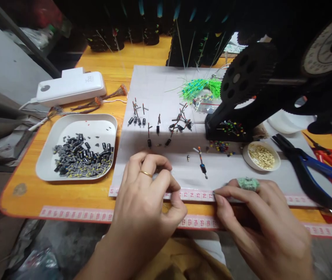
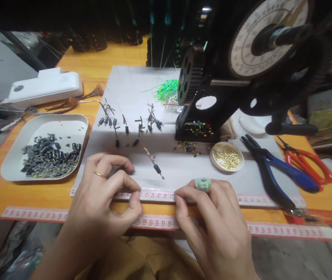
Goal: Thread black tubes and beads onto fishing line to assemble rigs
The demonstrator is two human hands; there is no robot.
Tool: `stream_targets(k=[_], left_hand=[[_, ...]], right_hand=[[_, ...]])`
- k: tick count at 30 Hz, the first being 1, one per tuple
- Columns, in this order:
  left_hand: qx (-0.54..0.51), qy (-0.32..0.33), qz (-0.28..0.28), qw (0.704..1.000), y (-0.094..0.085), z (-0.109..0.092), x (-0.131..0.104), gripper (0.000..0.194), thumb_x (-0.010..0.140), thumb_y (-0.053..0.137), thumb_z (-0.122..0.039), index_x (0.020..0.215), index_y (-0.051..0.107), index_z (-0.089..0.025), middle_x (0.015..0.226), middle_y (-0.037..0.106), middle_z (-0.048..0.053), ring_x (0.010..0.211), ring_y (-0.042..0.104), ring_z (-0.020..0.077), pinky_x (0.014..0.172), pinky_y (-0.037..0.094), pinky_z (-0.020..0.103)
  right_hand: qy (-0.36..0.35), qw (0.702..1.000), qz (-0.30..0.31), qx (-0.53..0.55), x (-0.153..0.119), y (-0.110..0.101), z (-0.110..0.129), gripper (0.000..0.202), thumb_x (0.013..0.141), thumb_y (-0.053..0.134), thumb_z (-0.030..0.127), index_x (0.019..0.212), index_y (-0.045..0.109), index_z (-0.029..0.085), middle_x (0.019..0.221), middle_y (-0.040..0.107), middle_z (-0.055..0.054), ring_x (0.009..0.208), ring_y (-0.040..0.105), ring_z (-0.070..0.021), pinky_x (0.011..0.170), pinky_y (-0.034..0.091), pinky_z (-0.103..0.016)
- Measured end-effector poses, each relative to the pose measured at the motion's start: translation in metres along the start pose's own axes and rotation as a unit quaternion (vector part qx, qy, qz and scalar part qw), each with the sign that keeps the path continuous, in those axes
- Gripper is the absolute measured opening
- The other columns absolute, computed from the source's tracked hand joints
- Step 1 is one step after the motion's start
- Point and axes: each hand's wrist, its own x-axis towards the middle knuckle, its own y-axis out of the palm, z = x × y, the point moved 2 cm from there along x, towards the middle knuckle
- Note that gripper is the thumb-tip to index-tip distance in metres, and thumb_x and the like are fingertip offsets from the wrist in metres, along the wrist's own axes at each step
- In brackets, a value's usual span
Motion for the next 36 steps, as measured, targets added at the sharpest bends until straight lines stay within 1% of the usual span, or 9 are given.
stream_targets(k=[15, 21, 23, 24, 27, 29, 31, 33, 36], left_hand=[[-0.018, 0.017, -0.013, 1.0, -0.001, 0.002, -0.001, 0.017, 0.077, 0.065, -0.003, 0.074, 0.059, -0.018, 0.093, 0.065, 0.009, 0.106, 0.051, 0.0277, 0.089, 0.049, 0.041], [-0.091, 0.098, -0.124, 0.983, -0.014, -0.022, -0.01, 0.025, 0.072, 0.063, 0.001, 0.08, 0.057, -0.022, 0.088, 0.072, 0.003, 0.09, 0.06, 0.0201, 0.085, 0.05, 0.036], [-0.121, 0.111, -0.129, 0.978, -0.015, -0.031, -0.02, 0.027, 0.068, 0.062, 0.002, 0.081, 0.056, -0.022, 0.081, 0.07, 0.001, 0.079, 0.061, 0.0162, 0.077, 0.051, 0.03], [-0.134, 0.116, -0.123, 0.977, -0.014, -0.033, -0.025, 0.028, 0.067, 0.061, 0.002, 0.082, 0.056, -0.022, 0.079, 0.069, 0.0, 0.076, 0.061, 0.015, 0.073, 0.052, 0.028], [-0.158, 0.114, -0.096, 0.976, -0.01, -0.032, -0.042, 0.026, 0.071, 0.06, 0.002, 0.083, 0.057, -0.02, 0.077, 0.066, 0.001, 0.072, 0.061, 0.014, 0.068, 0.053, 0.026], [-0.175, 0.082, -0.056, 0.98, -0.007, -0.028, -0.049, 0.022, 0.077, 0.06, 0.002, 0.083, 0.059, -0.02, 0.08, 0.065, 0.002, 0.075, 0.063, 0.0141, 0.069, 0.053, 0.025], [-0.218, 0.013, -0.005, 0.976, -0.006, -0.024, -0.053, 0.018, 0.085, 0.059, -0.003, 0.088, 0.063, -0.02, 0.092, 0.067, 0.005, 0.086, 0.066, 0.0155, 0.074, 0.054, 0.026], [-0.309, -0.085, 0.033, 0.947, -0.006, -0.024, -0.052, 0.015, 0.095, 0.057, -0.015, 0.102, 0.068, -0.022, 0.102, 0.066, 0.006, 0.092, 0.067, 0.0162, 0.079, 0.055, 0.026], [-0.528, -0.207, 0.112, 0.816, 0.0, -0.031, -0.044, 0.026, 0.101, 0.054, -0.039, 0.114, 0.069, -0.023, 0.078, 0.06, 0.0, 0.066, 0.067, 0.0131, 0.065, 0.057, 0.027]], right_hand=[[-0.002, 1.0, -0.002, -0.016, 0.002, -0.001, 0.002, 0.008, 0.093, 0.062, 0.007, 0.099, 0.061, 0.013, 0.084, 0.052, -0.004, 0.08, 0.049, -0.018, 0.073, 0.04, -0.032], [0.057, 0.992, -0.037, 0.107, -0.005, -0.003, 0.014, 0.012, 0.094, 0.059, 0.008, 0.098, 0.06, 0.019, 0.086, 0.06, -0.003, 0.078, 0.055, -0.0148, 0.069, 0.046, -0.027], [0.146, 0.954, -0.037, 0.259, -0.01, 0.0, 0.02, 0.011, 0.098, 0.056, 0.012, 0.099, 0.059, 0.023, 0.089, 0.064, -0.001, 0.071, 0.059, -0.0107, 0.065, 0.05, -0.023], [0.198, 0.91, -0.029, 0.362, -0.012, 0.003, 0.022, 0.009, 0.101, 0.054, 0.016, 0.099, 0.058, 0.024, 0.092, 0.066, 0.0, 0.066, 0.059, -0.0082, 0.06, 0.051, -0.02], [0.303, 0.707, 0.024, 0.639, -0.017, 0.01, 0.033, 0.009, 0.104, 0.054, 0.03, 0.097, 0.057, 0.025, 0.093, 0.068, 0.001, 0.053, 0.059, -0.0035, 0.045, 0.046, -0.014], [0.313, 0.611, 0.049, 0.726, -0.018, 0.01, 0.04, 0.012, 0.102, 0.058, 0.033, 0.096, 0.057, 0.023, 0.086, 0.069, 0.002, 0.055, 0.064, -0.0037, 0.047, 0.047, -0.011], [0.308, 0.586, 0.055, 0.748, -0.019, 0.007, 0.045, 0.013, 0.101, 0.061, 0.032, 0.094, 0.06, 0.021, 0.081, 0.068, 0.003, 0.061, 0.066, -0.0039, 0.054, 0.05, -0.011], [0.3, 0.594, 0.054, 0.744, -0.021, 0.004, 0.049, 0.012, 0.101, 0.062, 0.029, 0.093, 0.061, 0.02, 0.079, 0.068, 0.004, 0.062, 0.066, -0.0031, 0.058, 0.052, -0.012], [0.292, 0.611, 0.059, 0.734, -0.026, 0.003, 0.053, 0.012, 0.101, 0.062, 0.027, 0.092, 0.061, 0.019, 0.08, 0.069, 0.003, 0.063, 0.067, -0.0039, 0.06, 0.053, -0.014]])
